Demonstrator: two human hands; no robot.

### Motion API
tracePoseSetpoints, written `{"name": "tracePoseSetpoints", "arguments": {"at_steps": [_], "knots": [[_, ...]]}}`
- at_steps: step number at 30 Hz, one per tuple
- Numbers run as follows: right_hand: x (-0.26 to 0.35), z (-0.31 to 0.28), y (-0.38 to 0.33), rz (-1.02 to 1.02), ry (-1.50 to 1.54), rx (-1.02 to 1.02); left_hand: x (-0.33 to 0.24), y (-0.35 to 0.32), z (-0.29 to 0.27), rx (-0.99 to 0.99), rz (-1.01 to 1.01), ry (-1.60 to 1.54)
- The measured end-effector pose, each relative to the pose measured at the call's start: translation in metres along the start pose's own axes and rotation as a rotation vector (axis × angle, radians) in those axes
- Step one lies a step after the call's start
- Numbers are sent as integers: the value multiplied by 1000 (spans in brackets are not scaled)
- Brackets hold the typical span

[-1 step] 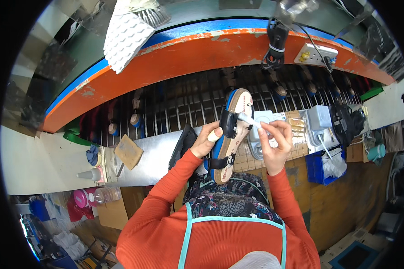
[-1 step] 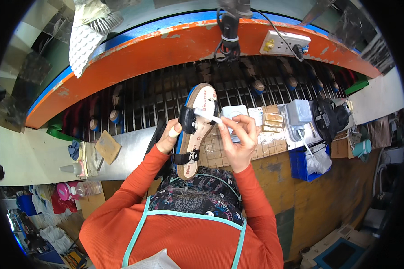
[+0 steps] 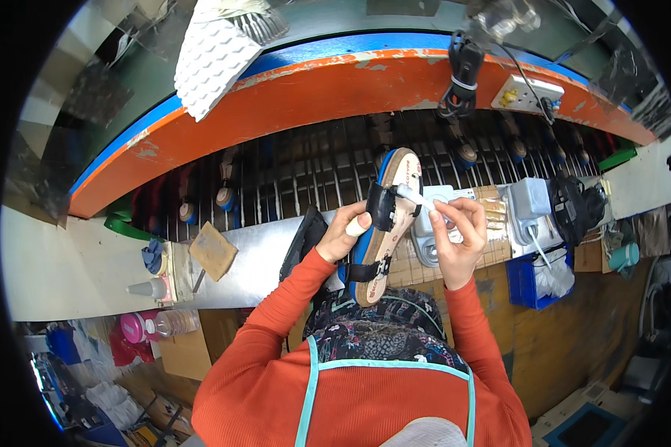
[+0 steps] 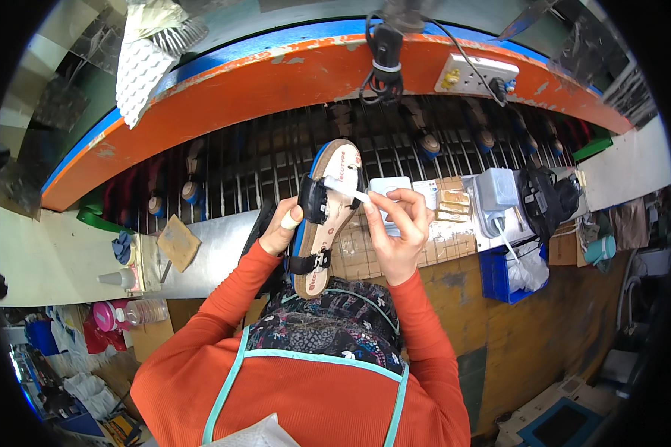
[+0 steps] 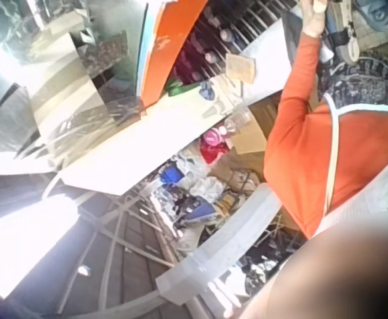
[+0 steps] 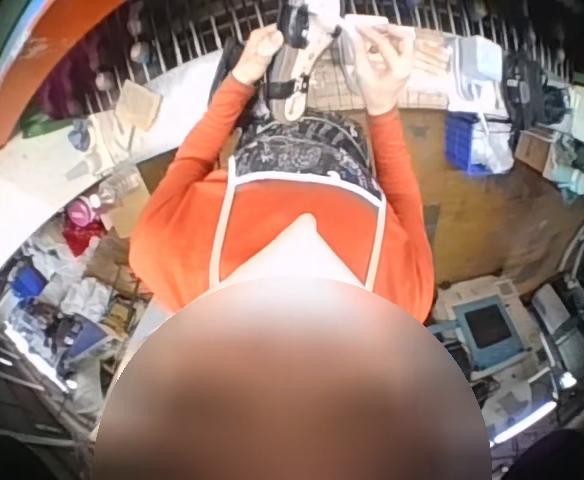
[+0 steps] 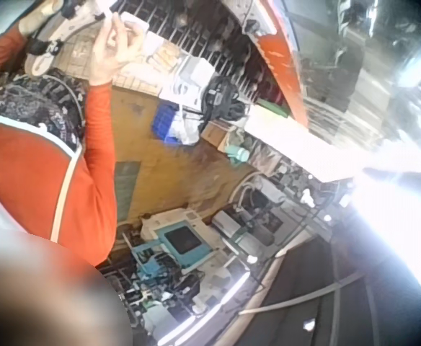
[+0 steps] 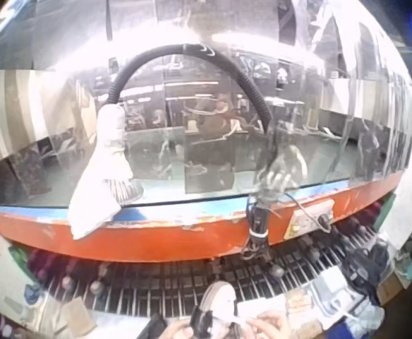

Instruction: The person holds a blue and black sandal and repeatedly applies a white substance from a small tube to the sole and strap areas. The person rotates the sandal to access different sections while continuing to apply the substance.

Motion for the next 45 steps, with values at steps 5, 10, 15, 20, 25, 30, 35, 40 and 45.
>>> {"name": "tracePoseSetpoints", "arguments": {"at_steps": [5, 10, 15, 20, 25, 30, 35, 40, 45], "knots": [[7, 9, 14, -128, -4, 106, -8, 4, -6, 7, 6, 54], [0, 18, 17, -122, 26, 179, -7, 9, -14, -11, 10, 45], [-2, 25, 14, -123, 47, 246, -1, 12, -21, -55, -10, 40], [-16, 31, 21, -37, 137, 520, 16, 16, -30, -63, -112, -108], [-66, 56, 19, 485, 675, 582, 72, 26, -41, -309, -323, -781], [-139, 102, 9, 907, 633, 486, 141, 33, -90, -233, -490, -1152], [-205, 182, 18, 797, -55, 587, 202, 84, -171, -281, -493, -1380], [-240, 261, 10, 247, -571, 906, 237, 123, -244, -515, -342, -1097], [-264, 297, -8, 257, -783, 905, 238, 126, -254, -686, -431, -1193]]}}
Point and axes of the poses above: each hand's wrist, its own y-axis towards the middle knuckle, its own z-axis out of the palm, x = y × z, the point moved 4 cm from there along y, towards the middle knuckle, and after that the axes turned 8 degrees about -x, right-handed, at the moved point
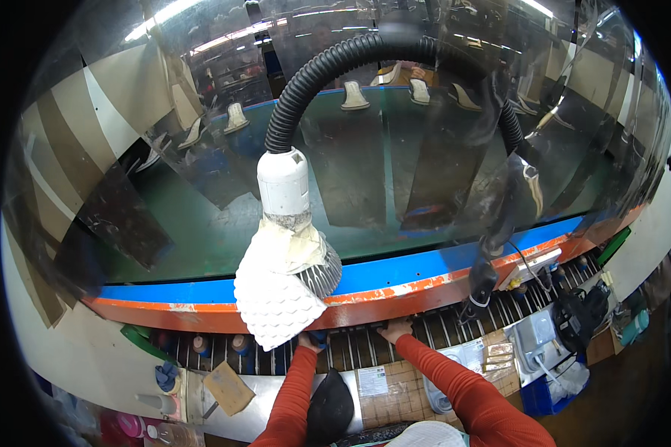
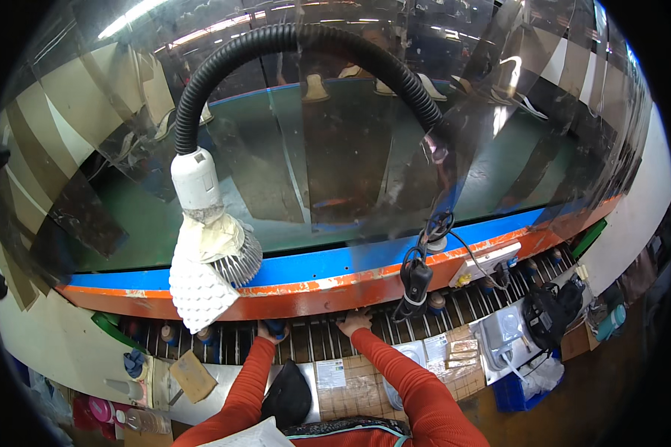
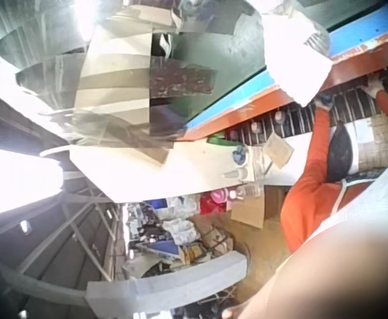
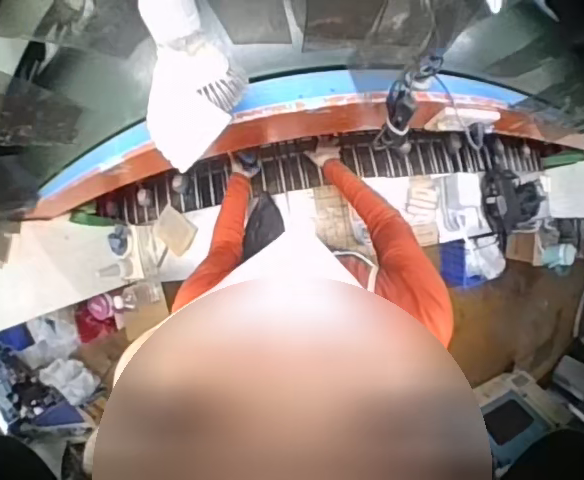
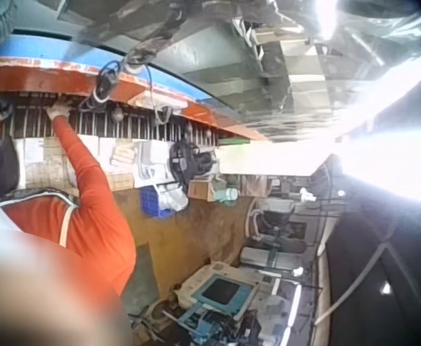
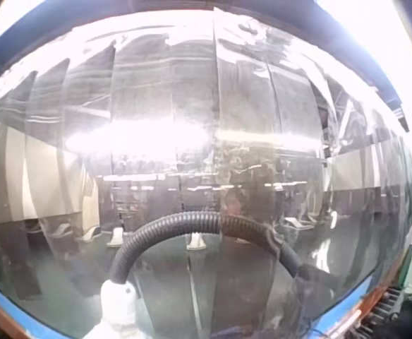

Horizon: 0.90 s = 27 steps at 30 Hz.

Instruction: The person holds a blue and black sandal and repeatedly applies a white substance from a small tube to the sole and strap areas. The person rotates the sandal to access different sections while continuing to apply the substance.

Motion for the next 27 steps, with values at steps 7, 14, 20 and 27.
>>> {"name": "tracePoseSetpoints", "arguments": {"at_steps": [7, 14, 20, 27], "knots": [[-20, -2, 6, -204, -77, 34, 22, -33, -31, -225, 106, -128], [-16, -25, 12, -158, 46, -82, 23, 2, -48, -318, 37, -274], [-43, -109, -43, 274, 1106, 283, 8, -22, -27, -474, 227, -216], [-70, -178, -199, 106, 1293, 234, 107, -167, 41, 66, -129, 457]]}}
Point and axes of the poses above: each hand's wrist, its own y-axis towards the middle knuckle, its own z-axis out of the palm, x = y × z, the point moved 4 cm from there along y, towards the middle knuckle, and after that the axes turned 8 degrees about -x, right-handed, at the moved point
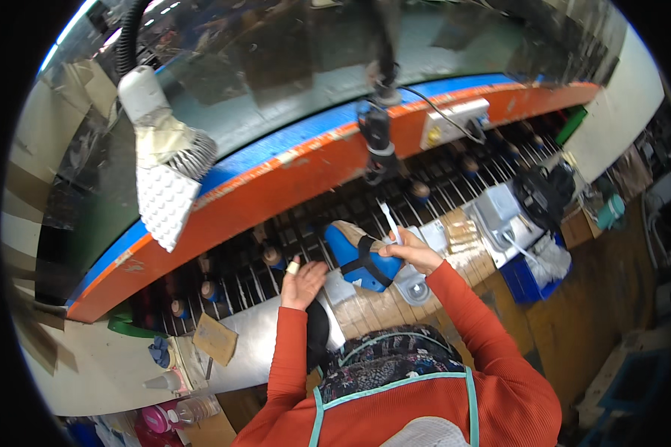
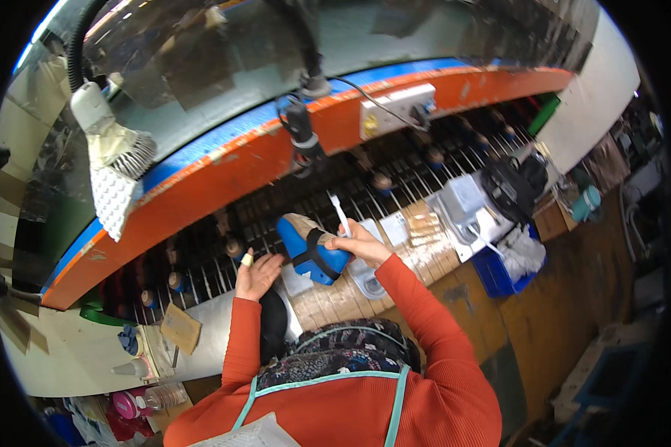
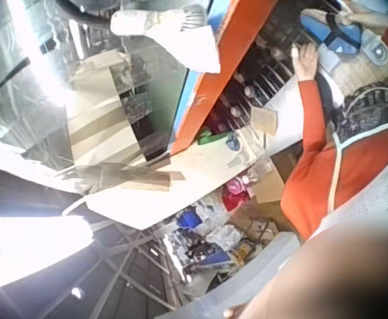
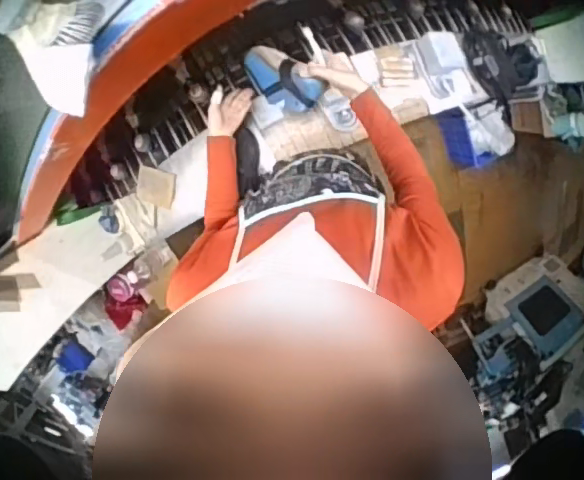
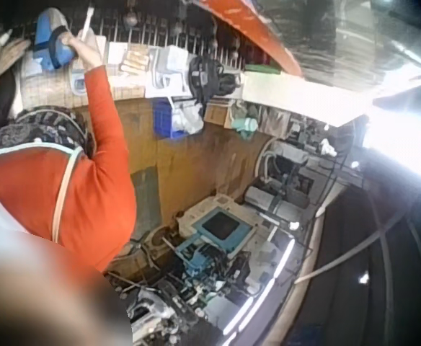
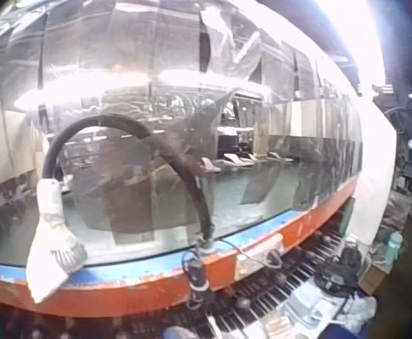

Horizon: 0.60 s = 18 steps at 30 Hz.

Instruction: The person holds a blue and black sandal and repeatedly applies a white substance from a small tube to the sole and strap areas. The person rotates the sandal to access different sections while continuing to apply the substance.

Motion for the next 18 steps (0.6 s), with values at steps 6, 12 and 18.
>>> {"name": "tracePoseSetpoints", "arguments": {"at_steps": [6, 12, 18], "knots": [[4, -4, -100, -365, -5, 127, 97, -94, 76, 551, -208, 56], [-48, -60, -151, -321, -278, -237, 121, -119, 76, 595, -219, 172], [-107, -94, -174, -329, -777, -753, 71, -160, 132, 551, 578, 241]]}}
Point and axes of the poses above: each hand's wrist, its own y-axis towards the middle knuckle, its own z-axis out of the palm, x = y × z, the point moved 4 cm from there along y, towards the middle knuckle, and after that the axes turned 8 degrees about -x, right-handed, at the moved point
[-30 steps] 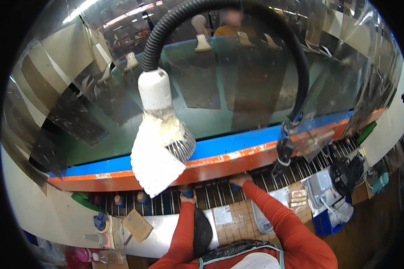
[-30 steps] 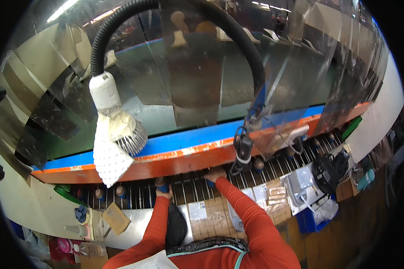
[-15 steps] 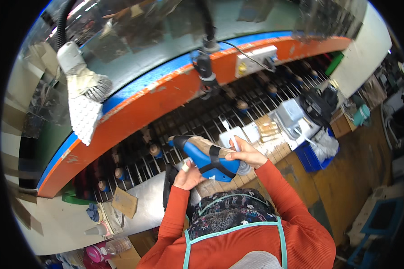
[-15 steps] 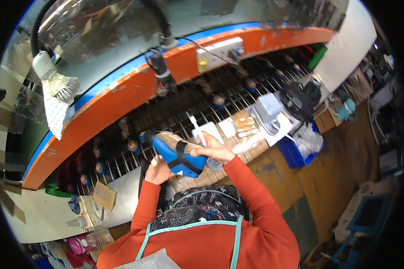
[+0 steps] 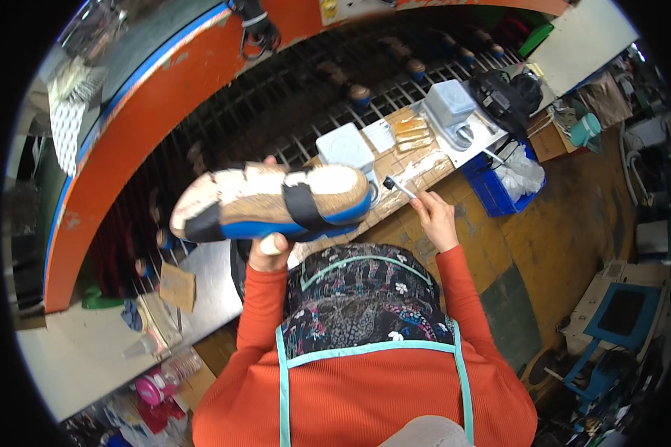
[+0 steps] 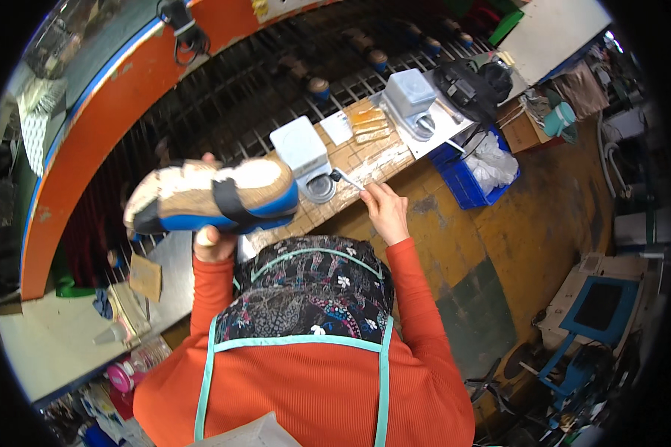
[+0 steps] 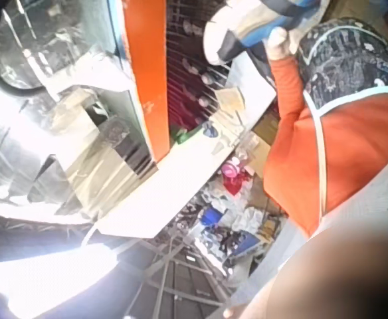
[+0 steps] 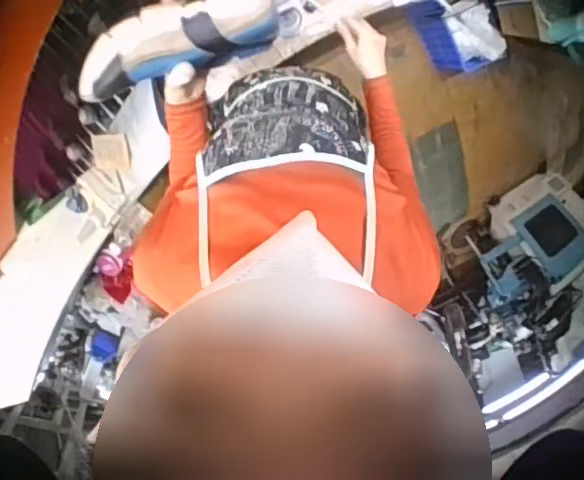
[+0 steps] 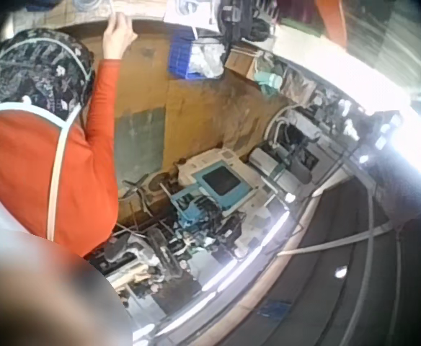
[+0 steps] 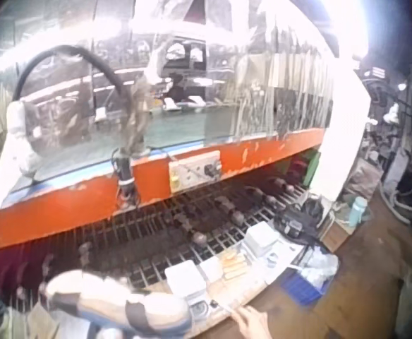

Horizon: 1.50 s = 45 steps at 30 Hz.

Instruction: The person holds a blue and black sandal and repeatedly applies a white substance from a small tube to the sole and strap areas. The person rotates the sandal to access different sections while continuing to apply the substance.

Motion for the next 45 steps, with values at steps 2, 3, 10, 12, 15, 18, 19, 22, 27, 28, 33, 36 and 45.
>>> {"name": "tracePoseSetpoints", "arguments": {"at_steps": [2, 3, 10, 12, 15, 18, 19, 22, 27, 28, 33, 36, 45], "knots": [[-9, 8, -8, -14, -119, -33, -25, 4, 14, -44, 134, 16], [-13, 13, -10, -10, -178, -53, -36, 5, 18, -77, 209, 16], [-14, 58, 3, -186, -235, -195, -73, -8, 19, -147, 651, 483], [-13, 68, 7, -212, -249, -199, -69, -16, 8, -215, 662, 563], [-8, 75, 11, -274, -335, -220, -63, -26, -9, -258, 695, 700], [-5, 76, 12, -335, -381, -224, -54, -33, -23, -289, 622, 690], [-7, 76, 12, -292, -354, -194, -56, -31, -26, -304, 636, 735], [-17, 74, 8, -125, -264, -118, -61, -23, -21, -331, 757, 844], [-50, 77, 3, 269, -61, 62, -74, -13, 11, -243, 924, 1003], [-55, 79, 3, 298, 2, 105, -75, -11, 16, -212, 906, 1125], [-69, 85, -10, 634, 654, 325, -52, 0, -1, -261, 385, 473], [-45, 73, -7, 499, 745, 264, -18, 16, -22, -238, 113, 107], [149, -61, 21, -460, 239, -452, 5, 40, -12, 35, 1261, 1125]]}}
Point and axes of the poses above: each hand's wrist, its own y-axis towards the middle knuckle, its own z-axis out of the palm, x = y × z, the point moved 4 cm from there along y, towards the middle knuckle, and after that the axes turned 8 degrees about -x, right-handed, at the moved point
